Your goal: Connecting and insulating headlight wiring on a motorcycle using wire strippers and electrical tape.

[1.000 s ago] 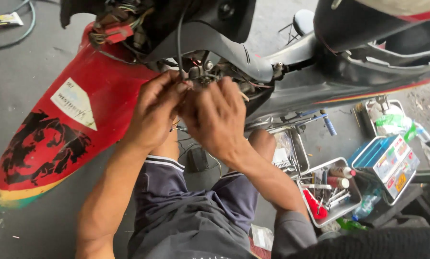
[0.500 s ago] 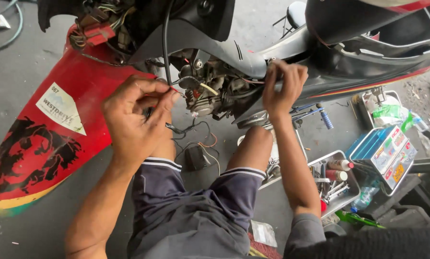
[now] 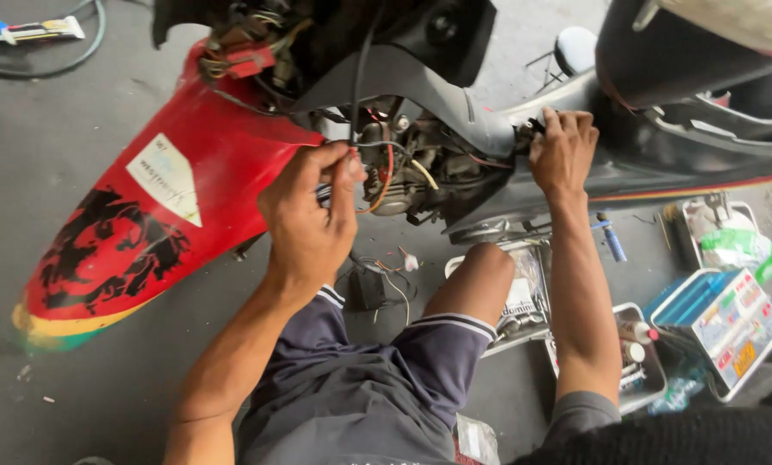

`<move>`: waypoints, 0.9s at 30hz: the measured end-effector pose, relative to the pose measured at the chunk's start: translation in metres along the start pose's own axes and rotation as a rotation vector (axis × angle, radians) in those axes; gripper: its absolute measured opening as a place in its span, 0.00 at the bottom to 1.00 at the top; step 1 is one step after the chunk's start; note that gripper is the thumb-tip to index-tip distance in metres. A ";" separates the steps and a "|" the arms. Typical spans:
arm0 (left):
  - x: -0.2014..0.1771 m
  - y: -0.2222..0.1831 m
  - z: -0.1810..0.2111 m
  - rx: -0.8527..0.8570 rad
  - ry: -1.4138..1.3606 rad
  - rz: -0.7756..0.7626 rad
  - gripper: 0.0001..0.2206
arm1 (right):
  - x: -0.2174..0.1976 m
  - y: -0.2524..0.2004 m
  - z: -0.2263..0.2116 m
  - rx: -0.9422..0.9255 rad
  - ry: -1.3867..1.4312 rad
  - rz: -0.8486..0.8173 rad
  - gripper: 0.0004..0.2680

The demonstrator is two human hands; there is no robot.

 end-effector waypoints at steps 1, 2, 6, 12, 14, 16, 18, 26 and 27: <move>0.000 0.001 0.001 0.003 0.011 0.007 0.02 | -0.005 0.001 -0.005 -0.007 0.009 0.007 0.18; 0.000 0.001 0.001 -0.091 -0.154 -0.014 0.02 | -0.009 0.001 -0.010 -0.014 0.018 0.029 0.19; 0.009 -0.006 -0.015 -0.372 -0.665 -0.045 0.05 | -0.042 0.006 -0.039 0.046 0.228 0.279 0.17; 0.012 -0.002 -0.023 -0.551 -0.858 -0.104 0.10 | -0.150 0.034 -0.140 0.025 0.764 0.528 0.11; 0.009 -0.002 -0.027 -0.552 -0.842 -0.149 0.10 | -0.170 0.040 -0.165 0.026 0.925 0.504 0.10; 0.007 -0.002 -0.029 -0.553 -0.827 -0.188 0.11 | -0.191 0.045 -0.188 0.021 1.086 0.475 0.09; 0.004 -0.005 -0.030 -0.568 -0.806 -0.181 0.11 | -0.212 0.049 -0.211 0.019 1.426 0.371 0.05; 0.009 -0.028 -0.034 -0.577 -0.759 -0.092 0.09 | -0.274 0.065 -0.241 -0.043 1.360 0.314 0.05; 0.009 -0.029 -0.030 -0.579 -0.758 -0.117 0.07 | -0.275 0.067 -0.242 -0.042 1.355 0.311 0.02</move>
Point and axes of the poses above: each hand's wrist, its own y-axis towards the middle knuckle, its own x-axis out of the palm, z = x × y, the point moved 1 cm from there along y, towards the middle knuckle, and after that the axes turned 2 degrees about -z, right-handed, at the moved point
